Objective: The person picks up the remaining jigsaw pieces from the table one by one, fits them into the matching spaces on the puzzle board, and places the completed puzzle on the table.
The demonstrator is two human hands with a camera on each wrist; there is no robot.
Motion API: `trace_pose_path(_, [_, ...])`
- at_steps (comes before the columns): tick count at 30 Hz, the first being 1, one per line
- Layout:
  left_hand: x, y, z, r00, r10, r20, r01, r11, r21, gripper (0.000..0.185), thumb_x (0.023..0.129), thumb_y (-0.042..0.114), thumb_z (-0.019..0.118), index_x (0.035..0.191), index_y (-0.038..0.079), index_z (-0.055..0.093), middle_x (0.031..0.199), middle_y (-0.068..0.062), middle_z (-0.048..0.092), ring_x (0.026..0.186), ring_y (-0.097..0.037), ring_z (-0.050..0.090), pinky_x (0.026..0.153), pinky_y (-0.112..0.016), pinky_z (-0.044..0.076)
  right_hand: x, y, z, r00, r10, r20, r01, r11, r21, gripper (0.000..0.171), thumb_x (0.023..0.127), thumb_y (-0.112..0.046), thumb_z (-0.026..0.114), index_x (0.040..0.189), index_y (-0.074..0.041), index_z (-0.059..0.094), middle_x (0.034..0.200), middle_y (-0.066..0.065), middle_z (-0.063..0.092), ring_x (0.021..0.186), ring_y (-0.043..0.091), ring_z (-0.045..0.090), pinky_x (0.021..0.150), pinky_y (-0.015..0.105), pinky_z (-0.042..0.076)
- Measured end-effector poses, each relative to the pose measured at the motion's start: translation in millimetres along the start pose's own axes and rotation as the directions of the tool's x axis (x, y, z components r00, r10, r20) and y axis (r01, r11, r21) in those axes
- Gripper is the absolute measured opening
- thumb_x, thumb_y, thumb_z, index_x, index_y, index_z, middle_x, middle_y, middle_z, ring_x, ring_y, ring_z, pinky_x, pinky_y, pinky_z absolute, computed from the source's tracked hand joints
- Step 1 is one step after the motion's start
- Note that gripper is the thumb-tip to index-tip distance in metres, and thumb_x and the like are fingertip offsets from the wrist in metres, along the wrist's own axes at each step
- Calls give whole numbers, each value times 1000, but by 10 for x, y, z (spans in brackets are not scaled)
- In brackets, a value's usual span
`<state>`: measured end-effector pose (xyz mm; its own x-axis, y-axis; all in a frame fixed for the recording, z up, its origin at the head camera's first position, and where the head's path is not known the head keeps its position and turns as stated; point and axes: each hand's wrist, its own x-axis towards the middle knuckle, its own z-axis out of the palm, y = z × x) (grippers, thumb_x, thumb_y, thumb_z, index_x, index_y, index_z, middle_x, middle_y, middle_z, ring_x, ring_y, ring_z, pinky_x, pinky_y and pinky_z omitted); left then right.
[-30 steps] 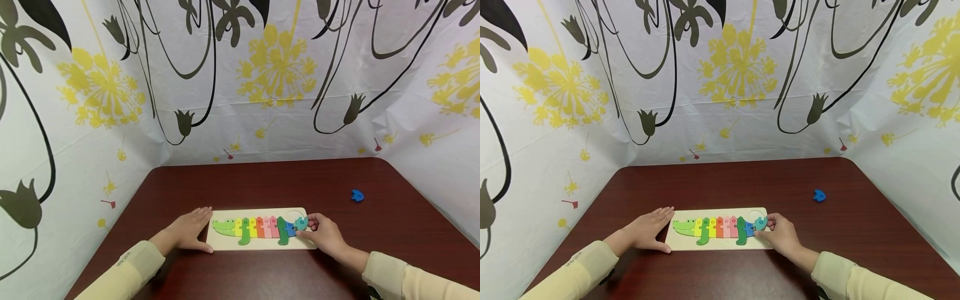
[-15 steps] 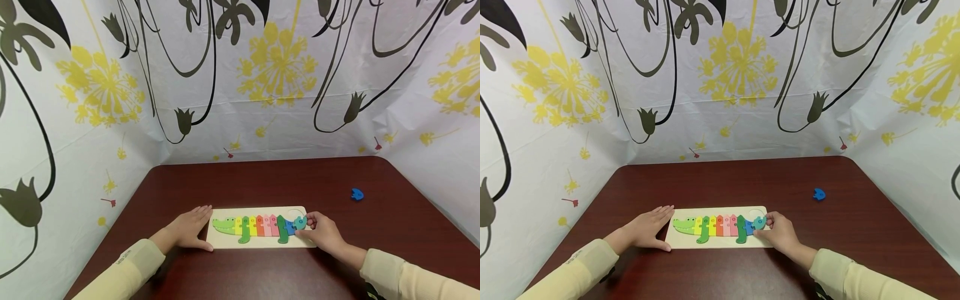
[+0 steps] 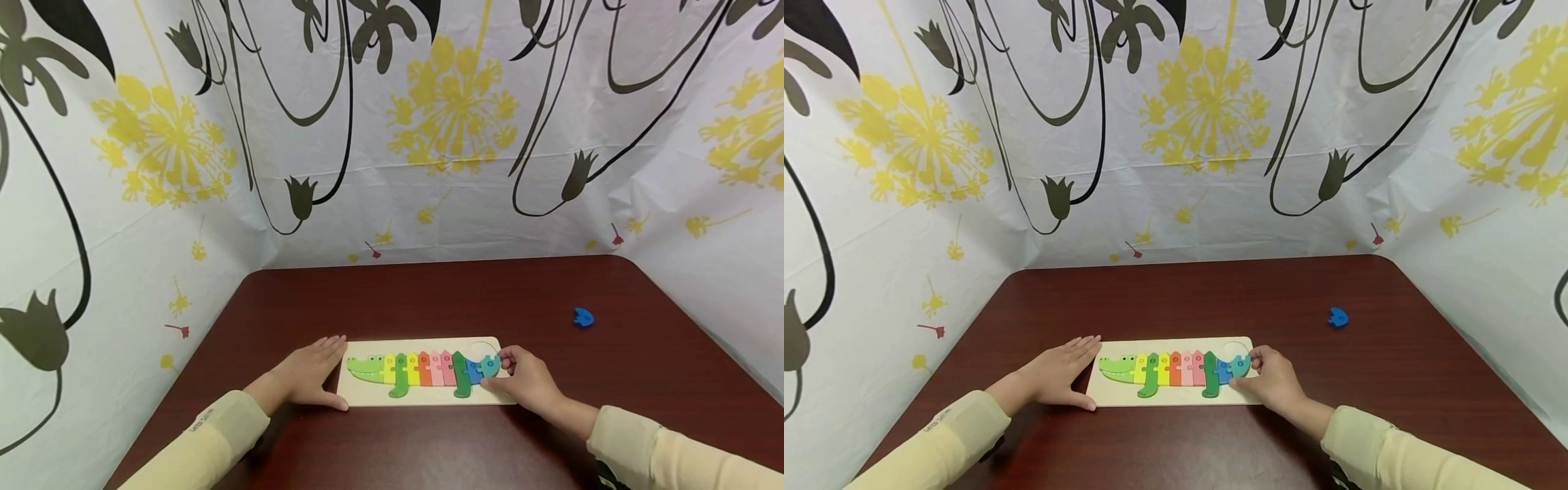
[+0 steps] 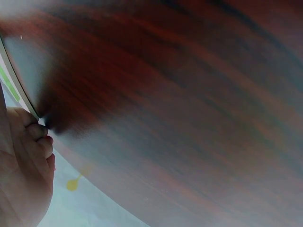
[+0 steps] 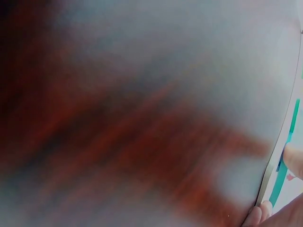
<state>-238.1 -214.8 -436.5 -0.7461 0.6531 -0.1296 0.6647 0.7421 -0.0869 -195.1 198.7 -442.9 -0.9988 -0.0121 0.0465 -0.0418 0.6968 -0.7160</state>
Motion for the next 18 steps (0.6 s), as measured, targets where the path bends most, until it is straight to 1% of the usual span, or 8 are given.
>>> trace_pose_path(18, [-9,17,-33,1000,17,-13,-17,1000,-13,117,77,86,43,151,-3,27,157,-19,24,144,-29,22,115,-41,22,21,27,-10,1000,3,27,-2,1000,-20,61,69,-29,89,108,6,59,83,5,51,79,21,47,64,32,38])
